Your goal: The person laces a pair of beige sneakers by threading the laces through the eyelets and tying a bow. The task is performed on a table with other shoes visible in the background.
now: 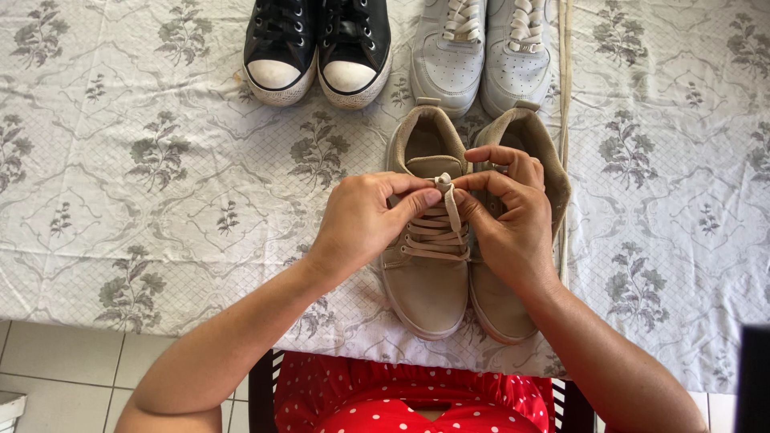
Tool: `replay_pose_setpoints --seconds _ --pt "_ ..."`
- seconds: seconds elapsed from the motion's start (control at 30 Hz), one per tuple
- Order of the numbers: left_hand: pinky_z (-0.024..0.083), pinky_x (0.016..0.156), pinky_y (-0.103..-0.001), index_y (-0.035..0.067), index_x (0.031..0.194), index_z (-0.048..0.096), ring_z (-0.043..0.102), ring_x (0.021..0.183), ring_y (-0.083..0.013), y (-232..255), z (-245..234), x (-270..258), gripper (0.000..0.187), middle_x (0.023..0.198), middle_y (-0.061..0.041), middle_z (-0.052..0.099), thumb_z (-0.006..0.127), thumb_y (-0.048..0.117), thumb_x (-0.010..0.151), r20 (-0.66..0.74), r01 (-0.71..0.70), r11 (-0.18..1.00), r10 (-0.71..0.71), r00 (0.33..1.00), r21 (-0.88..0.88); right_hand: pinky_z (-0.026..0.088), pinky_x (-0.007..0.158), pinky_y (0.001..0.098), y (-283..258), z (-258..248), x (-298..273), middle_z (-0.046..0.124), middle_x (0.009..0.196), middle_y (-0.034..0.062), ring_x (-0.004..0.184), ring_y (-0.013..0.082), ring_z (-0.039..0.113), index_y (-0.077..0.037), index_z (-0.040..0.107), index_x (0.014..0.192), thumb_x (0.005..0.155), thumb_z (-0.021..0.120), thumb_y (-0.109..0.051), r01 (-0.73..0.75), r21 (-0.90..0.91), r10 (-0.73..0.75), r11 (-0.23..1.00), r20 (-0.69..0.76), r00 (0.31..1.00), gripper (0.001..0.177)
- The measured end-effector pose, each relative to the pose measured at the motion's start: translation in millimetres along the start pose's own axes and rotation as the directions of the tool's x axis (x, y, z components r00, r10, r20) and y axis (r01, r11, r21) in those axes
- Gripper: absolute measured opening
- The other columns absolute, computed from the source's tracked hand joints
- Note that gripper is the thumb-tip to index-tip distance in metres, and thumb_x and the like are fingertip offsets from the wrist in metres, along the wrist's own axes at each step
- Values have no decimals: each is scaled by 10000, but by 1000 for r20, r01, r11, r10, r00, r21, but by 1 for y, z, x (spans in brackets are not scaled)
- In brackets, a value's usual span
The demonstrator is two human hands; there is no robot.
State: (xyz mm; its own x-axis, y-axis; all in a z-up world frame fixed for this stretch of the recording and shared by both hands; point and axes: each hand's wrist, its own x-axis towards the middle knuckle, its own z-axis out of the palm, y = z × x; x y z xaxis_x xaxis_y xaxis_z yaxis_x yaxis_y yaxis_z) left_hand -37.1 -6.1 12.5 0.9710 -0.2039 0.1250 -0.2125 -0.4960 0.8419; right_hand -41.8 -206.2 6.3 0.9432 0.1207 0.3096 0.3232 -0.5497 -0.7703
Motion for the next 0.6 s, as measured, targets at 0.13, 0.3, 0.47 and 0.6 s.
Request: replay_pose_setpoints --seconds 0.13,0.3,0.47,0.6 --pt "581 570 -216 113 1029 828 719 657 -22 6 0 6 257 806 13 815 771 326 897 57 152 967 -144 988 -203 419 1064 359 1 2 0 650 1265 22 1220 211 512 -108 803 966 867 830 -153 -7 8 7 1000 0 1000 111" --pt "400 458 -236 76 1024 826 537 538 -66 7 -1 9 251 690 -48 731 775 281 890 137 372 885 -347 928 -280 406 1065 370 0 3 -2 663 1245 20 1213 209 510 -128 817 978 850 850 -148 9 -23 -9 1000 -21 1000 133" --pt "561 574 -178 83 1019 805 688 669 -11 3 2 10 222 813 17 796 762 263 897 72 174 937 -159 985 -302 403 1095 386 -5 -1 -2 659 1296 4 1285 233 487 -163 811 1023 849 840 -131 87 -91 -89 992 -25 996 179" --pt "579 600 -201 93 1010 804 715 695 -43 0 1 11 203 846 -4 801 777 252 888 44 65 986 -59 997 -152 374 1111 427 -9 -20 6 649 1324 -8 1341 254 474 -195 803 1063 853 843 -149 196 -223 -193 955 39 981 218"
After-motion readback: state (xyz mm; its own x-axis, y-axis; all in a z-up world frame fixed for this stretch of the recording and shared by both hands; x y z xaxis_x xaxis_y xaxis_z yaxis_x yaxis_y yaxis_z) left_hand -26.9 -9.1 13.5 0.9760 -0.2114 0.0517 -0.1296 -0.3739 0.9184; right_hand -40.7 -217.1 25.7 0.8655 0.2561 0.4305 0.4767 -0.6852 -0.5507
